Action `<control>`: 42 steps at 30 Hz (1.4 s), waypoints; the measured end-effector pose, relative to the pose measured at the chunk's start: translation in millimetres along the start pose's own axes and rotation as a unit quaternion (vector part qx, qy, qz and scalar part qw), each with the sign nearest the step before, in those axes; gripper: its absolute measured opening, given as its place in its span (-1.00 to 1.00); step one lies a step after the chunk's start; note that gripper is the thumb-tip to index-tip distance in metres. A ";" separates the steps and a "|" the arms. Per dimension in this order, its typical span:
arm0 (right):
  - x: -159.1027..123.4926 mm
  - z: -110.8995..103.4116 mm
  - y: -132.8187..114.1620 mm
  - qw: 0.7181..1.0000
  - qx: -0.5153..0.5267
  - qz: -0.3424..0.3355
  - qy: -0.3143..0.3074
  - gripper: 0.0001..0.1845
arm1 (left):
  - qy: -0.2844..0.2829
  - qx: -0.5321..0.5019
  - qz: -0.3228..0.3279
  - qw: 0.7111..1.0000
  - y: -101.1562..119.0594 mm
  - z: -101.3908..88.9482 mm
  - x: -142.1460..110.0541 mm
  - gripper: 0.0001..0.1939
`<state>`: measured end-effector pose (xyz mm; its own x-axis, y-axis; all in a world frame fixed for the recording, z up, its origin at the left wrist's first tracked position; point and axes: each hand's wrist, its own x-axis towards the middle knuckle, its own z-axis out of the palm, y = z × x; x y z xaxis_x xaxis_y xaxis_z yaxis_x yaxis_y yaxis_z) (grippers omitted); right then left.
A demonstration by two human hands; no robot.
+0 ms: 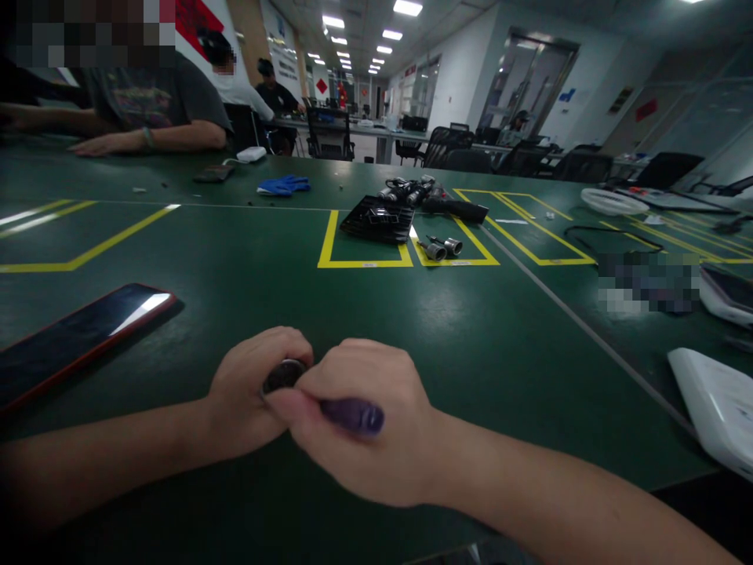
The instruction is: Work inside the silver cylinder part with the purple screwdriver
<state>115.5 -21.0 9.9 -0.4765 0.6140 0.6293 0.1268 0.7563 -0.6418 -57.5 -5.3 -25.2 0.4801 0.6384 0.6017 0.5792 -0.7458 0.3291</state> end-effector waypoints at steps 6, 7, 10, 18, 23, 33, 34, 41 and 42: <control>0.9 3.7 16.1 0.894 0.322 0.292 0.106 -0.78 | 0.012 -0.014 -0.040 0.999 1.5 -1.1 2.0 -0.86; 1.0 4.5 17.9 0.875 0.351 0.313 0.113 -0.77 | 0.012 -0.016 -0.044 0.999 2.1 -1.2 2.6 -0.85; 2.5 6.5 18.9 0.833 0.396 0.363 0.135 -0.74 | 0.014 -0.024 -0.064 0.998 4.2 -1.3 3.6 -0.88; 4.4 4.1 16.7 0.841 0.399 0.328 0.158 -0.75 | 0.021 -0.075 -0.112 0.991 7.9 -0.9 3.7 -0.84; -1.5 2.4 14.7 0.913 0.305 0.229 0.147 -0.83 | 0.016 -0.094 -0.109 0.989 7.1 -0.9 4.6 -0.83; 17.3 -5.1 -4.0 0.984 0.071 0.144 0.077 -0.77 | 0.010 -0.133 -0.131 0.982 9.7 1.1 5.1 -0.87; 21.4 -6.0 -6.1 0.988 0.041 0.131 0.067 -0.75 | 0.012 -0.145 -0.130 0.981 10.6 1.0 5.4 -0.89; 54.5 -6.0 -20.2 0.988 -0.137 -0.005 -0.068 -0.66 | 0.021 -0.266 -0.114 0.957 9.7 2.2 2.3 -0.97; 58.3 -5.1 -21.8 0.987 -0.144 -0.012 -0.076 -0.66 | 0.020 -0.280 -0.116 0.953 9.0 2.9 1.7 -0.99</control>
<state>89.4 -0.6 62.8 -0.6036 0.5717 0.5558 0.3463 0.8159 -0.4631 -49.6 -10.4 -23.3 0.3494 0.7987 0.4899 0.2181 -0.5778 0.7865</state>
